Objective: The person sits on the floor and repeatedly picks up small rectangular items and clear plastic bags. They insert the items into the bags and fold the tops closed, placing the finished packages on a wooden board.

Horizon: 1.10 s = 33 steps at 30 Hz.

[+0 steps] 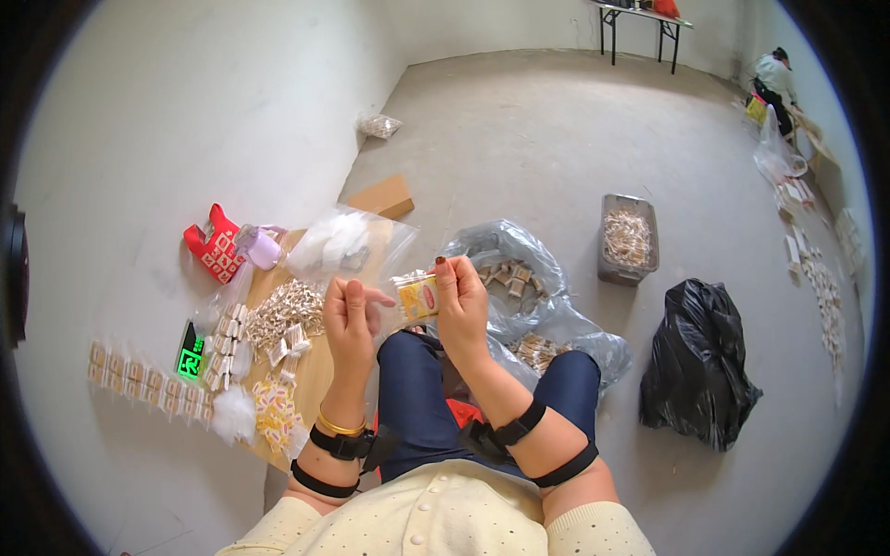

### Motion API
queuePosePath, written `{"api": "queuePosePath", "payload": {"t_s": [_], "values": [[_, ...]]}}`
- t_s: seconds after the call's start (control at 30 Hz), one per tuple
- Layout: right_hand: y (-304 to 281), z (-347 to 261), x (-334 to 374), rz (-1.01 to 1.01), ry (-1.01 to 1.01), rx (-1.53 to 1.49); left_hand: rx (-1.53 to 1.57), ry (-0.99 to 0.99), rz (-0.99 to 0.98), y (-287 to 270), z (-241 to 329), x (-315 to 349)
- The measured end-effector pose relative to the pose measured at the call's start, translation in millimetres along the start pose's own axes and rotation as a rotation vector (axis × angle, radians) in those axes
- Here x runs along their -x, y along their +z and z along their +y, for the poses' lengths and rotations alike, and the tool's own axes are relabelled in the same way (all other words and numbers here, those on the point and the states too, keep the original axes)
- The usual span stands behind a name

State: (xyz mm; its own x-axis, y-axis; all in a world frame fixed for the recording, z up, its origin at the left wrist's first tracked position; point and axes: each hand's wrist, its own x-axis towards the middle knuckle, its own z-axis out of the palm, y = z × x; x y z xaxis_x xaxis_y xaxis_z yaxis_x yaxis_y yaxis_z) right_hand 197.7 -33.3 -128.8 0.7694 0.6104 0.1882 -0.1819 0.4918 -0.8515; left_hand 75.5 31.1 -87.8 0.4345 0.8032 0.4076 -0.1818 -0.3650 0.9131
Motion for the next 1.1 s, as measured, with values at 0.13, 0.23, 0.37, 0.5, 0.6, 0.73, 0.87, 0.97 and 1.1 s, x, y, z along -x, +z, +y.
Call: {"api": "queuePosePath", "payload": {"t_s": [0.13,0.23,0.37,0.5,0.6,0.73,0.87,0.97,1.1], "values": [[-13.7,-6.6,-5.4,0.015,-0.031,0.024,-0.021,0.098,0.032,-13.1,2.2,6.7],[-19.6,-5.8,-7.1,0.021,0.069,-0.064,-0.046,0.048,0.095,-35.5,1.7,9.3],[-17.1,2.9,-0.3,0.018,0.210,-0.128,-0.127,-0.090,0.158,-96.1,-17.5,34.3],[-8.7,17.6,8.7,-0.045,0.237,-0.142,-0.201,-0.277,0.357,-182.5,-41.0,91.5],[2.6,27.2,17.4,-0.076,0.332,-0.102,-0.285,-0.426,0.557,-240.5,-51.2,150.5],[41.8,58.5,41.3,-0.290,0.469,0.060,-0.342,-0.557,0.742,-293.5,-64.6,230.1],[78.9,130.4,65.7,-0.490,0.431,0.316,-0.274,-0.673,0.820,-303.4,-67.0,262.5],[111.6,183.9,84.1,-0.678,0.176,0.789,-0.120,-0.649,0.877,-301.1,-59.2,266.6],[189.8,219.4,109.7,-0.771,0.135,0.902,-0.032,-0.544,0.861,-311.6,-61.2,263.4]]}}
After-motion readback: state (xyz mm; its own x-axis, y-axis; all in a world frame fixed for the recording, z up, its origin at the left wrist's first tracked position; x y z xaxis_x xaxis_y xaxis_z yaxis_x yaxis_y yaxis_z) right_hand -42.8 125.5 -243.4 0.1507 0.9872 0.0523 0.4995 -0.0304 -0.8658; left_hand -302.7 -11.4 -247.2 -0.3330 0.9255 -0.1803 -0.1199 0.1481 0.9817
